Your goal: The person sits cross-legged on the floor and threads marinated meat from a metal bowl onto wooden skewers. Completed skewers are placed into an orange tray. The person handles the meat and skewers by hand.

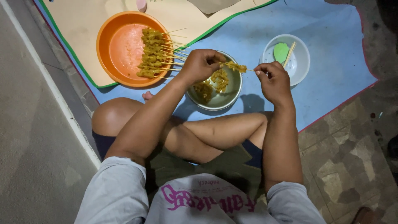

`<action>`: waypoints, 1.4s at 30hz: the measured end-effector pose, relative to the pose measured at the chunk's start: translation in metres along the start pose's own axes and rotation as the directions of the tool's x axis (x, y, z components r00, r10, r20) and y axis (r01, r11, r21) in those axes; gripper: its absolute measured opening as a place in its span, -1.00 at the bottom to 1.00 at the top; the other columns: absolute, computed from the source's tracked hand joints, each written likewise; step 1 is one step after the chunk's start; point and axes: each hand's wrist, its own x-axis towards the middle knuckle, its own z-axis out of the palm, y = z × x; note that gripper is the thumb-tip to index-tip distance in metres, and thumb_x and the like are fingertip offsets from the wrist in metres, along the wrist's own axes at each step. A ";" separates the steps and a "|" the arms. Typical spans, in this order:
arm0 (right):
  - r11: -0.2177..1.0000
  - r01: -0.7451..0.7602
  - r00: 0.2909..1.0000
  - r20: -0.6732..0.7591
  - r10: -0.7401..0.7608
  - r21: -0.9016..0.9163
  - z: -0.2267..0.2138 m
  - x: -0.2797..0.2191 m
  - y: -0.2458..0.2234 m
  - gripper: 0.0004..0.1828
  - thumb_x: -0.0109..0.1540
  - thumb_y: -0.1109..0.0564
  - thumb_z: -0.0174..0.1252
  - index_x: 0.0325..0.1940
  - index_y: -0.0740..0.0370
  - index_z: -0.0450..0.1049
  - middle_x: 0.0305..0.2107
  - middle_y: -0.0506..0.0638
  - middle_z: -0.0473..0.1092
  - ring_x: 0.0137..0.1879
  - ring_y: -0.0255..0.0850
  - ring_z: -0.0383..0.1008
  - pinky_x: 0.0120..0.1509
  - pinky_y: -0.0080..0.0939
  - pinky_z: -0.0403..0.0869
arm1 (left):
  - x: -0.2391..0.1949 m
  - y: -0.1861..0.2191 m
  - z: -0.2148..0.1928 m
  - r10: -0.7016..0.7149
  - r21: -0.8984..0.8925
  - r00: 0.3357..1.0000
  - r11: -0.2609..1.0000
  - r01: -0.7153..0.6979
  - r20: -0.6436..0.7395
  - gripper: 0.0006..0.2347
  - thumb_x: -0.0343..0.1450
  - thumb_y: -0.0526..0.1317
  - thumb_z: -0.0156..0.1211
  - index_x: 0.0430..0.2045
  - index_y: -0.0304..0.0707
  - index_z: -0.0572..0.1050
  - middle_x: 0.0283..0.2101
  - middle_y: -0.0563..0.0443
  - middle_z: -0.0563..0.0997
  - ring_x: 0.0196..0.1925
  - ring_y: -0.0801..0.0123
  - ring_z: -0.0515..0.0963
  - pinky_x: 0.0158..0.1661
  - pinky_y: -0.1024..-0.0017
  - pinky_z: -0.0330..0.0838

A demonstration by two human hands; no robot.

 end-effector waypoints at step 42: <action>0.990 -0.131 0.983 0.137 0.122 0.056 0.001 -0.002 0.007 -0.82 0.50 0.17 0.04 -0.04 0.16 0.57 -0.44 0.13 0.48 -0.29 -0.07 0.42 -0.15 -0.02 0.40 | -0.004 0.010 -0.009 0.020 -0.100 0.992 0.995 -0.008 0.123 -0.78 0.33 -0.41 0.41 -0.16 -0.23 0.68 -0.33 -0.23 0.72 -0.20 -0.03 0.74 -0.11 0.16 0.61</action>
